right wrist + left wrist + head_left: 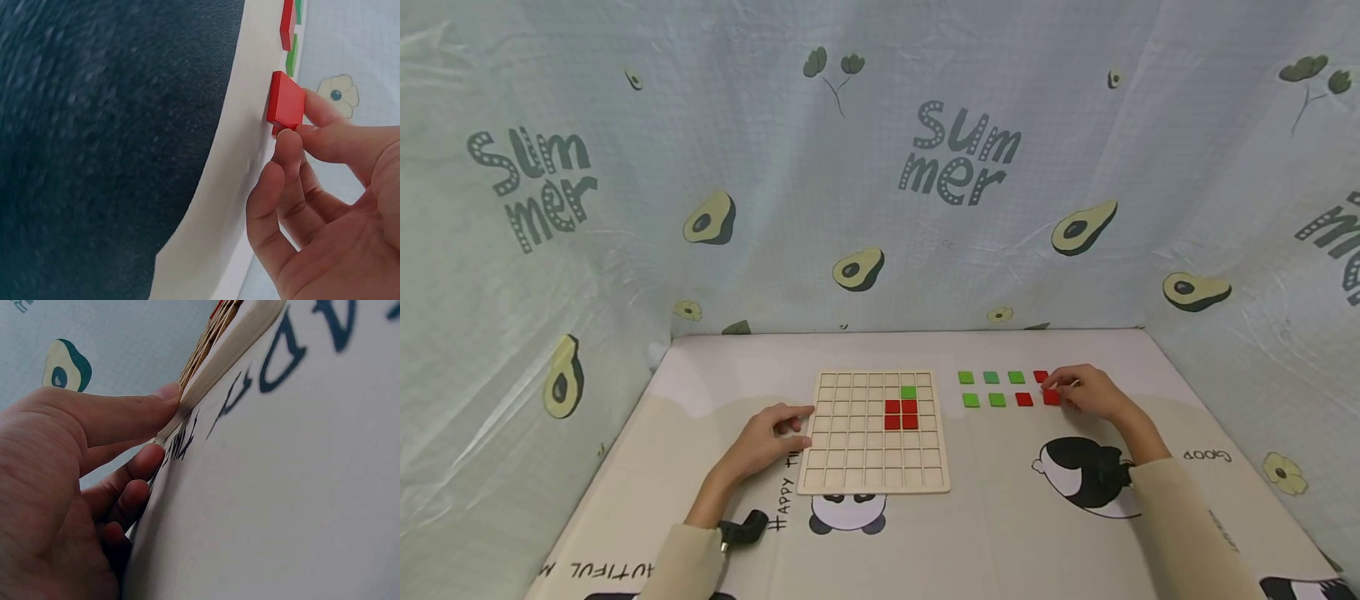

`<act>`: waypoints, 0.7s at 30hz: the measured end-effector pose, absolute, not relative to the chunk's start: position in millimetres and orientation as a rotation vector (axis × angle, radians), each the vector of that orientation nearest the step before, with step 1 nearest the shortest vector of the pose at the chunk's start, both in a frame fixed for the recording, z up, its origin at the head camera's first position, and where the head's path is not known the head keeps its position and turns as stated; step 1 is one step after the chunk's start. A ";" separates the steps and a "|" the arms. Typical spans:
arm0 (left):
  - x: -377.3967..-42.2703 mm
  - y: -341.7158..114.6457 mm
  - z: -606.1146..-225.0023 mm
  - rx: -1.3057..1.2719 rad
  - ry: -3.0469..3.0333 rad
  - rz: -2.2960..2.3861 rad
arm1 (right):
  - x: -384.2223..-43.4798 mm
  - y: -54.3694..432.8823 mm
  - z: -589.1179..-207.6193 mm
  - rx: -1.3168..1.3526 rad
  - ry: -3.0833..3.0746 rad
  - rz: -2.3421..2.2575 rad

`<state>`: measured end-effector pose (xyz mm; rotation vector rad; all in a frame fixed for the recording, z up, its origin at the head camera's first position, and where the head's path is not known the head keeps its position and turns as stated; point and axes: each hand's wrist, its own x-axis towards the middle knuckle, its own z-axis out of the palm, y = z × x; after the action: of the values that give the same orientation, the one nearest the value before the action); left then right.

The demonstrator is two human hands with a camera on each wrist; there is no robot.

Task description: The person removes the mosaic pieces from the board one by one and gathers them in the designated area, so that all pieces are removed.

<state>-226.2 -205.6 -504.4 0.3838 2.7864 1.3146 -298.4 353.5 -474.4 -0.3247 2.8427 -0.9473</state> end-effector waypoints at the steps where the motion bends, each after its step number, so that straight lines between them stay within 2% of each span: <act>1: -226.1 -205.7 -504.6 0.386 2.785 1.316 | -298.2 353.4 -474.6 -0.328 2.843 -0.946; 21: -225.5 -205.5 -504.5 0.411 2.794 1.313 | -295.2 354.0 -478.8 -0.275 2.811 -0.955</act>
<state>-225.5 -205.5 -504.5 0.4106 2.7936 1.3131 -295.2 354.0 -478.8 -0.2750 2.8114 -0.9548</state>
